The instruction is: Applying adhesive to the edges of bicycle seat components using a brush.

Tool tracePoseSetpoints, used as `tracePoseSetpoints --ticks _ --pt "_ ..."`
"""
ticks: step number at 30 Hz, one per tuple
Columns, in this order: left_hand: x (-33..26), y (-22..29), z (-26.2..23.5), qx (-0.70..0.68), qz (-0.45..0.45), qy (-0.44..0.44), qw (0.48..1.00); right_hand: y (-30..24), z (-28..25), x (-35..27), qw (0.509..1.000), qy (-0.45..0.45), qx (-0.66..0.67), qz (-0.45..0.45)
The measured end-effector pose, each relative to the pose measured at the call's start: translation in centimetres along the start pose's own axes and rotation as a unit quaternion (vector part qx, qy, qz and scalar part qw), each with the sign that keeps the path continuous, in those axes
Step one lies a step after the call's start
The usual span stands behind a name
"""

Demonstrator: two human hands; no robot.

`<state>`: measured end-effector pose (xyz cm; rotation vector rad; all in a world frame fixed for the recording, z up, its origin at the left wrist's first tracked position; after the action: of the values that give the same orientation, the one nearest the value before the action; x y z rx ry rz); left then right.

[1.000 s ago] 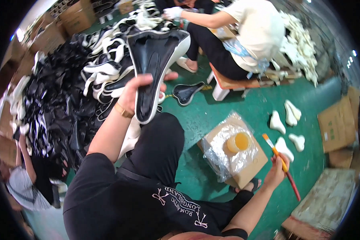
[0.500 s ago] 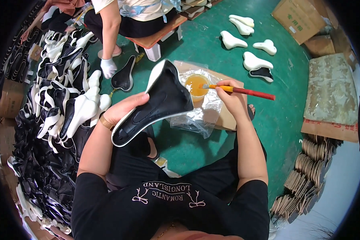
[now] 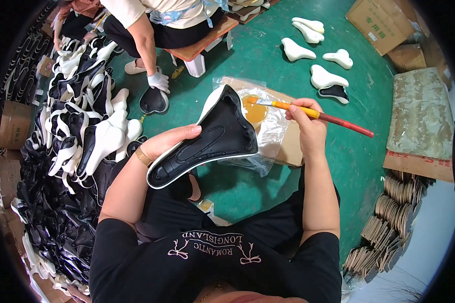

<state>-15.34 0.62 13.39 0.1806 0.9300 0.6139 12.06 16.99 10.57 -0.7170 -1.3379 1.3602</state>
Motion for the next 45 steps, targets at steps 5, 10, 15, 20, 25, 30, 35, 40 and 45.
tracePoseSetpoints --ticks 5,10,15,20,25,30,35,40,45 --pt "0.3 0.1 0.4 -0.007 0.024 -0.044 0.999 -0.3 0.4 -0.1 0.999 -0.032 -0.014 0.013" --pt "0.4 0.3 0.3 -0.001 0.030 -0.027 0.999 -0.6 0.2 -0.1 0.996 -0.071 -0.058 -0.005" --pt "0.2 0.2 0.7 0.004 0.043 -0.005 0.999 -1.2 0.8 0.3 0.968 -0.143 -0.152 -0.142" --pt "0.0 0.1 -0.1 0.002 0.089 0.026 0.996 -2.4 -0.1 0.8 0.952 -0.194 -0.189 -0.142" --pt "0.0 0.5 0.9 0.086 0.166 -0.004 0.982 -2.7 0.2 0.6 0.941 -0.208 -0.217 -0.157" --pt "0.4 0.6 0.4 0.204 0.217 0.045 0.953 -2.6 0.2 0.3 0.940 -0.211 -0.241 -0.115" --pt "1.5 0.4 0.1 0.302 0.290 0.117 0.901 -0.8 -0.5 0.9 0.971 -0.138 -0.188 -0.053" --pt "2.2 0.3 -1.1 0.306 0.280 0.155 0.897 2.4 0.2 1.0 0.944 -0.120 -0.295 -0.088" --pt "1.9 0.5 -0.8 0.312 0.289 0.174 0.888 1.5 -0.1 1.6 0.925 -0.113 -0.336 -0.136"
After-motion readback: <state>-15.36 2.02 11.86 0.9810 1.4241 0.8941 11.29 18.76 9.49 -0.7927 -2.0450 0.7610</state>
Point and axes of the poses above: each hand's wrist, its own x-axis towards the middle knuckle, its own z-axis out of the palm, y = z × x, the point moved 1 cm from there along x, towards the middle knuckle, and after that the axes turned 11 degrees about -z, right-handed, at the moved point
